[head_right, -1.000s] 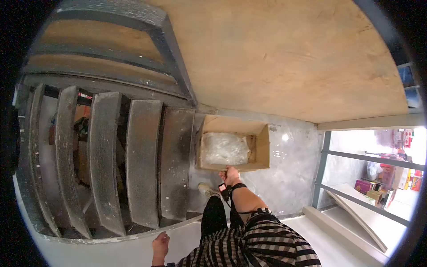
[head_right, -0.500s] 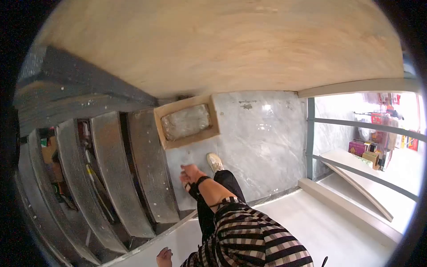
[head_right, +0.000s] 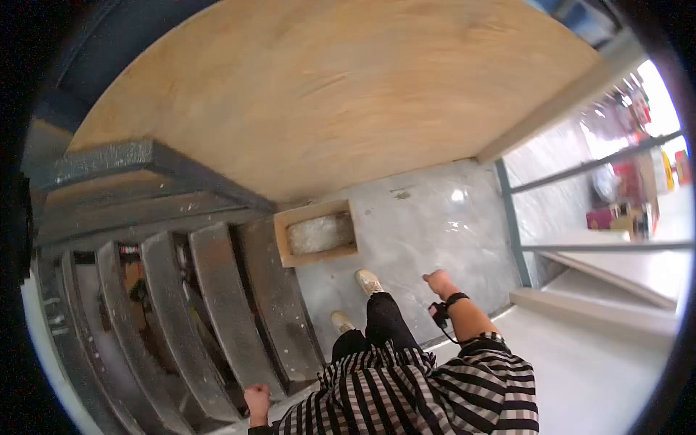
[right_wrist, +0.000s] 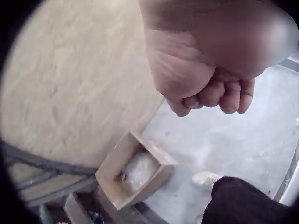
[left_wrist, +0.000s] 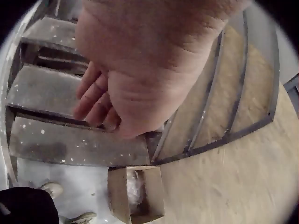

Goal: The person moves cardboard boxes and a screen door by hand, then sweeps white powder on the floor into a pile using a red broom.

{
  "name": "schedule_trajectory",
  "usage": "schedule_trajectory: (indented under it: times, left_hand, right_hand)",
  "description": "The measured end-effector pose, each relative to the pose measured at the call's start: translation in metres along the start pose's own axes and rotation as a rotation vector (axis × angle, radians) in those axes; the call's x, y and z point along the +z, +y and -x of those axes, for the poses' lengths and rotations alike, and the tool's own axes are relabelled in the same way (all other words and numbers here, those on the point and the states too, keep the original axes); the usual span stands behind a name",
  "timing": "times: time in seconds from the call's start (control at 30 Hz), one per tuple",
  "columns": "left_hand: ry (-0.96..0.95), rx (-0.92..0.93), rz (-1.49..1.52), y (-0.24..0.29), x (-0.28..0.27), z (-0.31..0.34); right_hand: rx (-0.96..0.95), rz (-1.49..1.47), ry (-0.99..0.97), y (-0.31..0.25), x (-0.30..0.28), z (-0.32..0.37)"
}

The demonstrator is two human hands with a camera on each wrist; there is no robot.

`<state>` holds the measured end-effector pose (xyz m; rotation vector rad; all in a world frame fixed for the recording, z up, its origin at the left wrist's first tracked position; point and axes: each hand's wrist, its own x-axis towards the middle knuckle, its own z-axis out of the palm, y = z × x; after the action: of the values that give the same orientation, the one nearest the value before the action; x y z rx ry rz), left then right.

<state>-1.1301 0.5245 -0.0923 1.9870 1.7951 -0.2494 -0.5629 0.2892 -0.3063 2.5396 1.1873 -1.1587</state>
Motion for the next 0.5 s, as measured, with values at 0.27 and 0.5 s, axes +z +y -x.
schedule_trajectory:
  times: [0.27, 0.5]
  left_hand:
    - [0.072, 0.149, 0.154, -0.028, 0.019, -0.103]
    - [0.051, 0.353, 0.017, 0.076, 0.004, -0.101]
  right_hand:
    - [0.126, 0.033, 0.062, 0.038, 0.075, 0.225]
    - [0.729, -1.096, 0.283, 0.037, 0.097, 0.275]
